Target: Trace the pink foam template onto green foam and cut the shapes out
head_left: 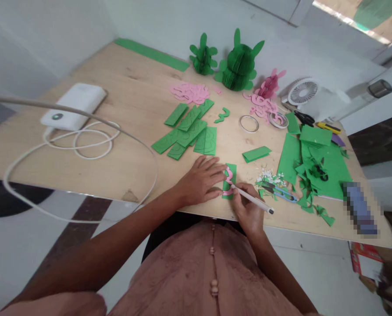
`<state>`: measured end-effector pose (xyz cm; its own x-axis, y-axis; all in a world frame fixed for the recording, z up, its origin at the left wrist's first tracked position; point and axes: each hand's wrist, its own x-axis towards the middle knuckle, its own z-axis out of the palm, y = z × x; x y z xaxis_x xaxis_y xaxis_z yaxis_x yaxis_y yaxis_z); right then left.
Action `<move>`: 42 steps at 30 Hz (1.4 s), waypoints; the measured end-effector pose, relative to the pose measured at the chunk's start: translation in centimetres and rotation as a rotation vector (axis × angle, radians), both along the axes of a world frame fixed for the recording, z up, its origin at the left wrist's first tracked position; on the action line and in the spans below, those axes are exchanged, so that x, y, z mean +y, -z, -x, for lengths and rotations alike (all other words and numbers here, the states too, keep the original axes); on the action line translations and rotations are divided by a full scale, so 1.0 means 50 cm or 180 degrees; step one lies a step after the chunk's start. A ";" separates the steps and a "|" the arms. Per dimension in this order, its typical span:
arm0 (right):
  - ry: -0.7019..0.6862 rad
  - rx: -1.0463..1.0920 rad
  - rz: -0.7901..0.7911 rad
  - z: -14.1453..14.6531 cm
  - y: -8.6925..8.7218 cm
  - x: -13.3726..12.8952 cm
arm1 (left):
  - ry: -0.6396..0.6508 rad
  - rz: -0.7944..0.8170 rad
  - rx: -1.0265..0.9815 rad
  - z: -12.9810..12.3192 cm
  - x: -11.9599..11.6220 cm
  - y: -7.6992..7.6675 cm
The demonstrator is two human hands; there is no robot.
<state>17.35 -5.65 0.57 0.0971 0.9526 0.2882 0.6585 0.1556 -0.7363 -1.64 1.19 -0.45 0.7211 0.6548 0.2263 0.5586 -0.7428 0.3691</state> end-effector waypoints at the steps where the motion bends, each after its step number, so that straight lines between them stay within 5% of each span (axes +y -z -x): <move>1: -0.0008 -0.0005 0.0001 0.001 -0.001 0.001 | 0.0001 0.0005 0.0010 0.000 0.000 -0.001; 35: -0.0300 -0.0135 -0.0154 0.017 -0.004 0.018 | -0.0012 0.0076 -0.0075 0.000 -0.001 -0.003; 42: -0.0114 0.0271 -0.0029 0.002 0.008 0.006 | 0.0002 0.0066 -0.0045 0.000 0.000 -0.002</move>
